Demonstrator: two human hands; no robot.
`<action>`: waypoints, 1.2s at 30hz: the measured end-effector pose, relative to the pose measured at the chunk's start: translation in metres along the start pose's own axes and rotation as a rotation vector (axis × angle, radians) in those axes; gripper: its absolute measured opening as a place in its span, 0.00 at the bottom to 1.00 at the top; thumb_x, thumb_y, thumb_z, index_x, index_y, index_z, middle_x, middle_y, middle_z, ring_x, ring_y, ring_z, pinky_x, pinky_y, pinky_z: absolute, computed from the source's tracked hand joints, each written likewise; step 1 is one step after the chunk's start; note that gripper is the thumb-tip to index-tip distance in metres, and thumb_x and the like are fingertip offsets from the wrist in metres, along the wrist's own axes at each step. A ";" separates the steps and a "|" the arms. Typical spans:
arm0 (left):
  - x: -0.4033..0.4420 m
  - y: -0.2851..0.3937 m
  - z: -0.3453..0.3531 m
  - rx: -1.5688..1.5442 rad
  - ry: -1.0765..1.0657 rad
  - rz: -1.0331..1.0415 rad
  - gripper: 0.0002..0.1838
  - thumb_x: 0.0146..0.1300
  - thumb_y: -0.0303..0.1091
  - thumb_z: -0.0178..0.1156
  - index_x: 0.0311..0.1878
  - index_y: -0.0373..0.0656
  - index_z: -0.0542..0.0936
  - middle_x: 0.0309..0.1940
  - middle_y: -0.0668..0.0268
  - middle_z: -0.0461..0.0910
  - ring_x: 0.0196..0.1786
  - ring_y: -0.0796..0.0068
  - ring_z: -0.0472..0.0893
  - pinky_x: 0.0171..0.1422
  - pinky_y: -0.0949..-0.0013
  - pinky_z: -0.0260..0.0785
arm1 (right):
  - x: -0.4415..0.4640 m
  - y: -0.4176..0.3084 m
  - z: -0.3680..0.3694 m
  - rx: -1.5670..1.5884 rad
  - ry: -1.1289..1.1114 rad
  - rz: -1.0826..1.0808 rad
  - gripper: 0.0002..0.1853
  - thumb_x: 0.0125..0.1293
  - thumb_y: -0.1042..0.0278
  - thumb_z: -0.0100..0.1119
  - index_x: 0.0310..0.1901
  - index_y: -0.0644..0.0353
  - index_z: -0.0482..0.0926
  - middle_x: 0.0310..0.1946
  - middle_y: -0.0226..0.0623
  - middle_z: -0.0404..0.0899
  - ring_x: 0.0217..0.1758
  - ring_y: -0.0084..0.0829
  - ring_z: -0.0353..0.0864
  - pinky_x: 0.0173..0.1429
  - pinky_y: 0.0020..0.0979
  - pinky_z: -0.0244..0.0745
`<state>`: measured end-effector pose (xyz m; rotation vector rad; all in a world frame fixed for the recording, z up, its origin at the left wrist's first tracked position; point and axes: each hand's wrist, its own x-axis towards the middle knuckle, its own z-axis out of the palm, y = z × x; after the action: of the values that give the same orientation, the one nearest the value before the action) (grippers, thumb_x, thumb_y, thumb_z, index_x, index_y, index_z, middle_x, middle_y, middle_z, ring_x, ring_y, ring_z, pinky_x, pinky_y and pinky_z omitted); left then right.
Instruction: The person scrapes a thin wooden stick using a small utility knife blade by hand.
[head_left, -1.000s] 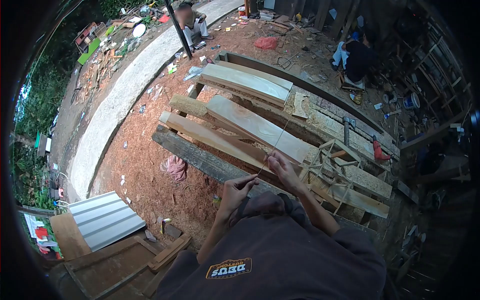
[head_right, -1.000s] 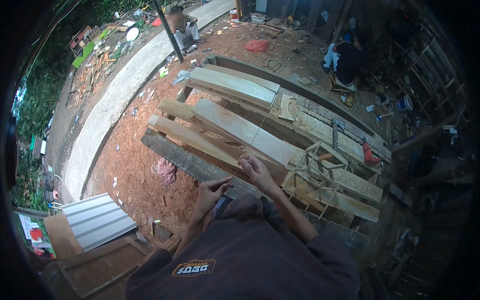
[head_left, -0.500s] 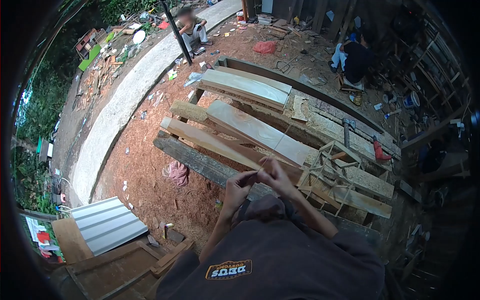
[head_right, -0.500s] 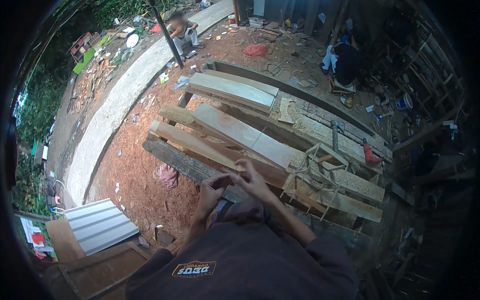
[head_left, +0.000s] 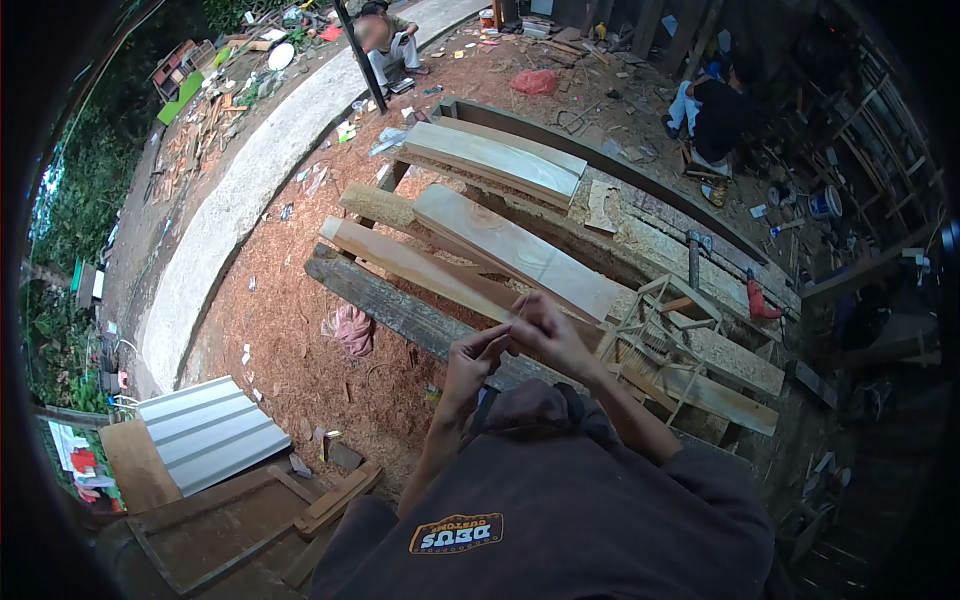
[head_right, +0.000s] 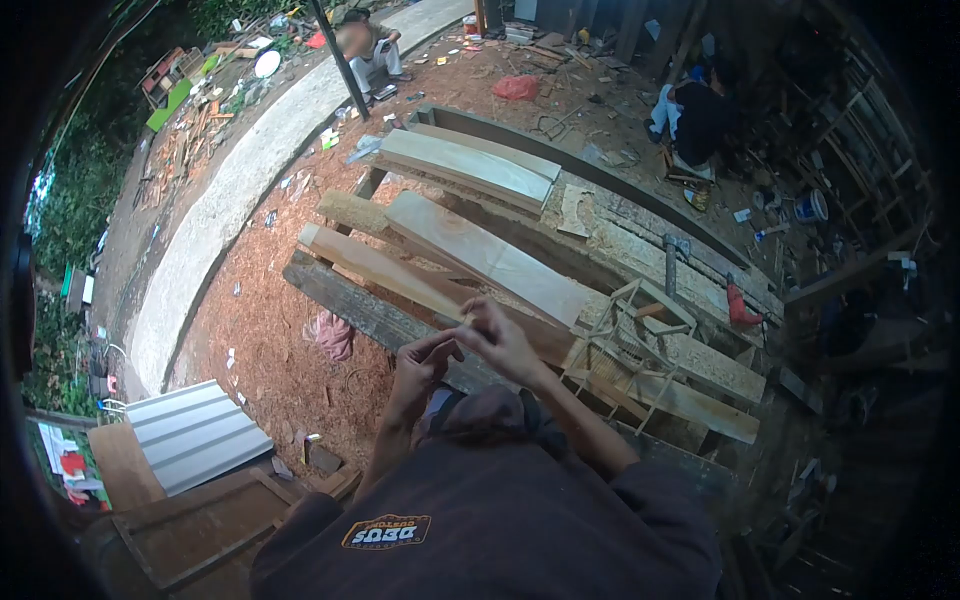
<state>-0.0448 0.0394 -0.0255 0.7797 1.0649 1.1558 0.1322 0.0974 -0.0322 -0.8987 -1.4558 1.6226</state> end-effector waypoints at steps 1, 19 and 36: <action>-0.001 0.000 0.001 0.005 0.004 -0.017 0.14 0.69 0.28 0.60 0.56 0.39 0.82 0.31 0.69 0.82 0.20 0.93 0.62 0.22 0.84 0.53 | -0.006 -0.012 0.004 -0.066 -0.068 0.026 0.17 0.72 0.63 0.58 0.55 0.58 0.66 0.37 0.30 0.77 0.41 0.17 0.75 0.47 0.22 0.70; 0.007 -0.002 0.005 -0.107 -0.041 -0.123 0.16 0.70 0.33 0.60 0.57 0.39 0.81 0.24 0.75 0.76 0.20 0.94 0.62 0.22 0.84 0.49 | 0.000 -0.019 -0.010 0.022 -0.050 0.019 0.15 0.70 0.63 0.60 0.53 0.59 0.71 0.36 0.27 0.76 0.44 0.15 0.73 0.48 0.22 0.68; 0.005 0.010 -0.004 -0.226 -0.083 -0.264 0.19 0.71 0.33 0.59 0.64 0.44 0.77 0.24 0.77 0.73 0.22 0.92 0.63 0.24 0.84 0.53 | 0.011 -0.017 -0.007 -0.033 -0.119 0.028 0.17 0.69 0.64 0.63 0.53 0.57 0.69 0.39 0.27 0.75 0.44 0.17 0.73 0.49 0.24 0.70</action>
<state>-0.0513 0.0462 -0.0187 0.4886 0.9185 0.9887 0.1348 0.1117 -0.0159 -0.8574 -1.5616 1.7023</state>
